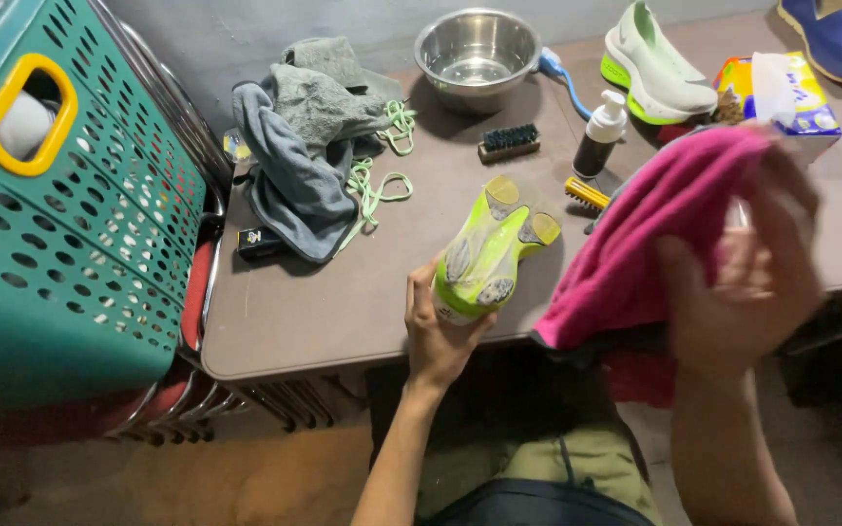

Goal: The person cleans the sole of a green and white sneaker by applying a white cleaning solution and scrubbing with a yellow brush. They wipe the shoe with a pink cloth, then repeat the scrubbing and wiping process on different sections of the sole.

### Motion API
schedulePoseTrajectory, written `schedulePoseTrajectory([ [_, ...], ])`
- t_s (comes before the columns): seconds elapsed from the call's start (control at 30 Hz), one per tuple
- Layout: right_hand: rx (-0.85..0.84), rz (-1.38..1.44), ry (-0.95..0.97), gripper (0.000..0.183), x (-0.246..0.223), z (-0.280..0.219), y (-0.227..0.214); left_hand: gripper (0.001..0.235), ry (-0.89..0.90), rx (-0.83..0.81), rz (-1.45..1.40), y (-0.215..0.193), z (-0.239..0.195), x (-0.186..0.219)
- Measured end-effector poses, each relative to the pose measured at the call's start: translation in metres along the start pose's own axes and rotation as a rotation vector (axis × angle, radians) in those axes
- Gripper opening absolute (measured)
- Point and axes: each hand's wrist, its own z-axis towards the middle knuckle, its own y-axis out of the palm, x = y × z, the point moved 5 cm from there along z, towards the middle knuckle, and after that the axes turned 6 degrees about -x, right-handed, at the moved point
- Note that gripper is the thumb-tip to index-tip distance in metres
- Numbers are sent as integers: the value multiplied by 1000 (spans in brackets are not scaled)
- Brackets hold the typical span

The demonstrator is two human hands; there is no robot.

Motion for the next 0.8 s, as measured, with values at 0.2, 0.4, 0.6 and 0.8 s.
schedulePoseTrajectory([
  [0.2, -427, -98, 12, 80, -68, -29, 125, 90, 68, 16, 15, 11, -9, -11],
  [0.4, -487, -416, -73, 20, -40, -60, 174, 81, 90, -42, 52, 10, -11, -33],
  [0.6, -594, -299, -40, 33, -6, -54, 182, 72, 52, -87, 70, 23, -12, -56],
  [0.8, -640, 31, 58, 34, 18, -41, 181, 63, 68, -147, 94, 29, -21, -75],
])
